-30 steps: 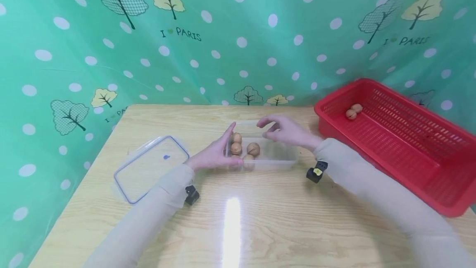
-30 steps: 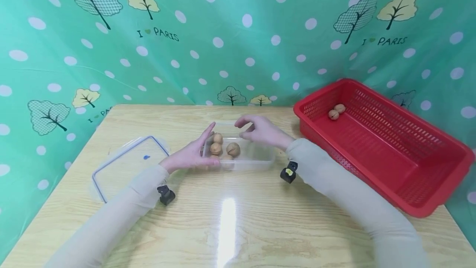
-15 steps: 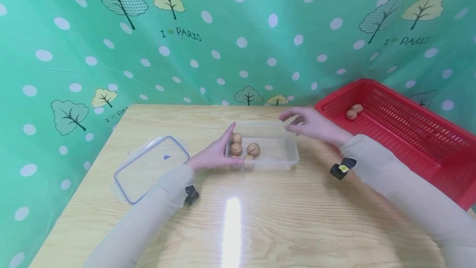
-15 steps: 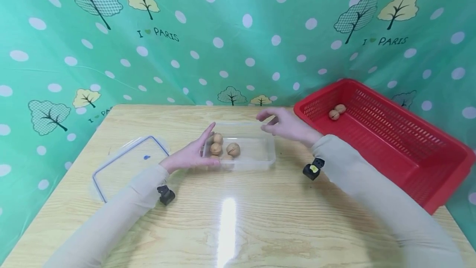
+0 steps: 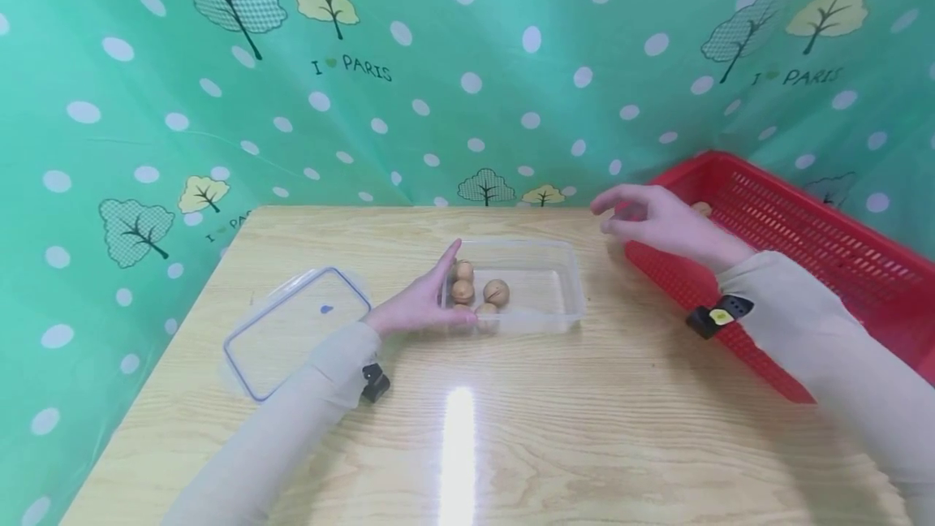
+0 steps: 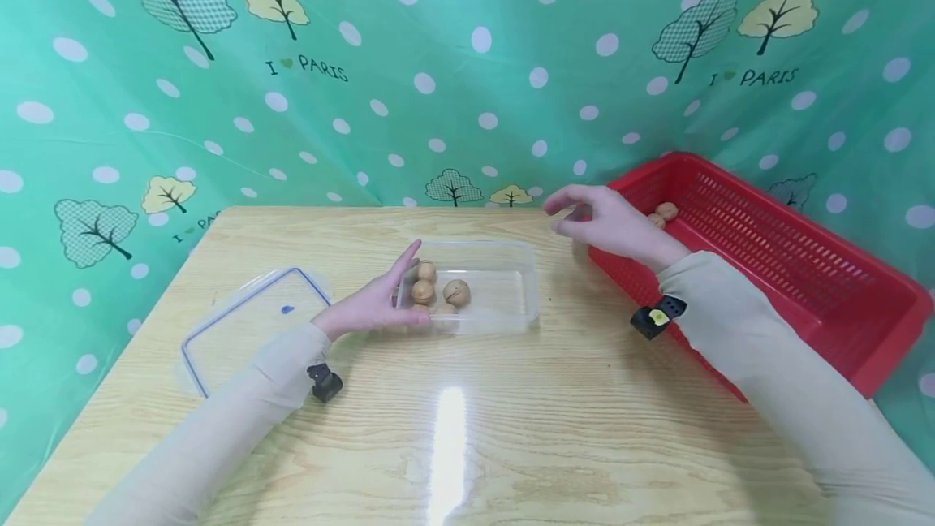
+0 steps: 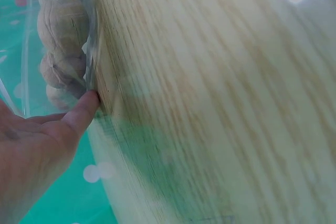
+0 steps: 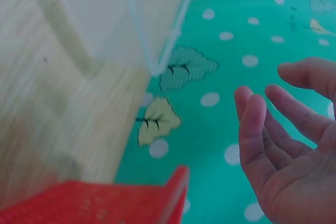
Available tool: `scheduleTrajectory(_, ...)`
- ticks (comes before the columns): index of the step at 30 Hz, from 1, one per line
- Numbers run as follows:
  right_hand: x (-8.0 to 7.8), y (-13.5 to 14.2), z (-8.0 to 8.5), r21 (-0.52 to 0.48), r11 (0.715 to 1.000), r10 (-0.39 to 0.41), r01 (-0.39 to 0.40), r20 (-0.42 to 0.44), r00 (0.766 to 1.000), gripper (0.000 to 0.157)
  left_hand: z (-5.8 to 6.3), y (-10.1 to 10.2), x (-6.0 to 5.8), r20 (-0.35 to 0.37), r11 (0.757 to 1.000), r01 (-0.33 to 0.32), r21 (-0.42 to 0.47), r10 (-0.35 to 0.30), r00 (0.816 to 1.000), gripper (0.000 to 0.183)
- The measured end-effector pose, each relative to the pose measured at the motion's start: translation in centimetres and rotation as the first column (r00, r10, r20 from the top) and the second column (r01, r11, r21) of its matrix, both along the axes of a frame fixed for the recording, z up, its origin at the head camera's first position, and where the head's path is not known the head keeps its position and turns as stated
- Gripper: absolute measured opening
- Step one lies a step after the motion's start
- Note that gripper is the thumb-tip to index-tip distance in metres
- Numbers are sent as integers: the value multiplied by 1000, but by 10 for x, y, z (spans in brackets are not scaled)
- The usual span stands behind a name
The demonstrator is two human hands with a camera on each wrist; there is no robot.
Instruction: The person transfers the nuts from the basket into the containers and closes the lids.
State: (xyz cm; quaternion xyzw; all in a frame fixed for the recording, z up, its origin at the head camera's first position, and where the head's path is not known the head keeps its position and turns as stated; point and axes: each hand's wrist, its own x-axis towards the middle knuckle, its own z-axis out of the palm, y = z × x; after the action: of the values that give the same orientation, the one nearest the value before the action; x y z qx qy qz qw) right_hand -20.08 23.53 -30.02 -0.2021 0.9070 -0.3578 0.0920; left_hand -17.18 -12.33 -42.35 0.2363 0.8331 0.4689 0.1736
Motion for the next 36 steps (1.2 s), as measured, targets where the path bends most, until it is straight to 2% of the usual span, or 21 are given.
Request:
scheduleTrajectory(7,-3,17,13,84,995,-46,46,0,999,37,0,-1,0,16,1000,-3,5,3,1000,122)
scheduleTrajectory(12,-7,31,18,129,991,-39,41,-16,999,43,1,-1,1,24,1000,-4,10,3,1000,122)
scheduleTrajectory(21,-13,56,20,205,975,-88,80,26,996,50,0,-1,1,18,1000,-8,2,8,1000,122)
scheduleTrajectory(29,-28,78,13,249,966,-72,75,-24,997,47,-1,-1,2,14,1000,-9,9,9,1000,122)
scheduleTrajectory(36,-43,97,-4,244,966,-87,90,-23,996,46,-1,0,3,51,997,13,76,-16,999,118)
